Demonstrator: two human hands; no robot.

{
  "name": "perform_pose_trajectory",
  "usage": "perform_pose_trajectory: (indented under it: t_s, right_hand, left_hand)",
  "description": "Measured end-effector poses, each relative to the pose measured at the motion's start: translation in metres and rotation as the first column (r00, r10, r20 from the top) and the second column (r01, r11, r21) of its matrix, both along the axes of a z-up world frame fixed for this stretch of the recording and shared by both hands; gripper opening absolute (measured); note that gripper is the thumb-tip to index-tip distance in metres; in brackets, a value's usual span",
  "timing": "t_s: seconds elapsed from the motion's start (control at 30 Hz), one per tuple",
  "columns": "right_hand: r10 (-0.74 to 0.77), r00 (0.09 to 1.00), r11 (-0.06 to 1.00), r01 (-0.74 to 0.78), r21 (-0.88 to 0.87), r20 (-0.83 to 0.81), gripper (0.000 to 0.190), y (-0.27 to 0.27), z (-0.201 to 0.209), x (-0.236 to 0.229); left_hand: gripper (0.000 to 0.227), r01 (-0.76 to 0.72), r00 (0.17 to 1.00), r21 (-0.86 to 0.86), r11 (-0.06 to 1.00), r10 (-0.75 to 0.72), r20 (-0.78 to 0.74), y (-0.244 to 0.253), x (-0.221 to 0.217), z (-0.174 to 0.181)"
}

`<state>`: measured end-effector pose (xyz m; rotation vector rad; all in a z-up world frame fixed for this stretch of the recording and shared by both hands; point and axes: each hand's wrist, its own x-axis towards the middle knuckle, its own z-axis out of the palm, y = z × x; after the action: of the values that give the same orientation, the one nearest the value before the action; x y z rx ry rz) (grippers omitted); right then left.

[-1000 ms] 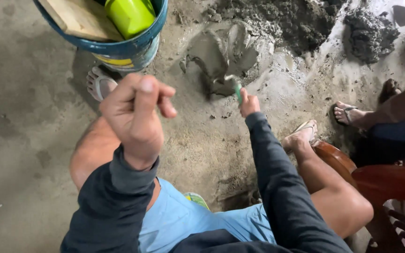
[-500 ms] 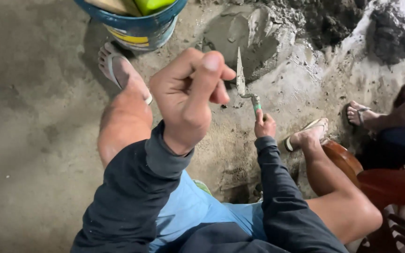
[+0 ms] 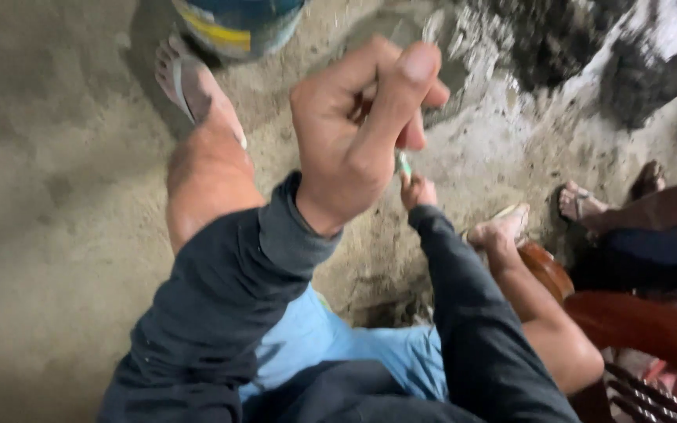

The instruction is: The person smooths and shapes a pile of wet cement on the floor using a hand trowel.

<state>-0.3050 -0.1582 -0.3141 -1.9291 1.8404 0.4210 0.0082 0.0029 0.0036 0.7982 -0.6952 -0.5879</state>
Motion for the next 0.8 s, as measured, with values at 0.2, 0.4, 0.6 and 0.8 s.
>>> perform_pose_trajectory:
  t_s: [0.2, 0.4, 0.6, 0.8]
  right_hand:
    - [0.01, 0.996, 0.984, 0.005, -0.178, 0.084, 0.046, -0.018, 0.011, -0.041]
    - [-0.046, 0.998, 0.949, 0.058, -0.309, 0.046, 0.056, -0.072, -0.067, -0.064]
    - [0.151, 0.987, 0.984, -0.155, -0.082, -0.06, 0.063, -0.024, -0.069, -0.052]
    - [-0.269, 0.902, 0.932, 0.156, 0.326, 0.337, 0.032, -0.008, 0.094, -0.059]
  left_hand:
    - [0.035, 0.039, 0.994, 0.046, 0.998, -0.034, -0.1, 0.006, 0.008, 0.007]
    - [0.035, 0.081, 0.993, 0.029, 0.996, -0.078, -0.087, 0.001, 0.006, 0.004]
    - [0.035, 0.068, 0.994, 0.061, 0.996, -0.062, -0.086, -0.011, 0.002, -0.002]
    - [0.032, 0.06, 0.998, 0.093, 0.994, -0.057, -0.03, -0.017, -0.003, -0.012]
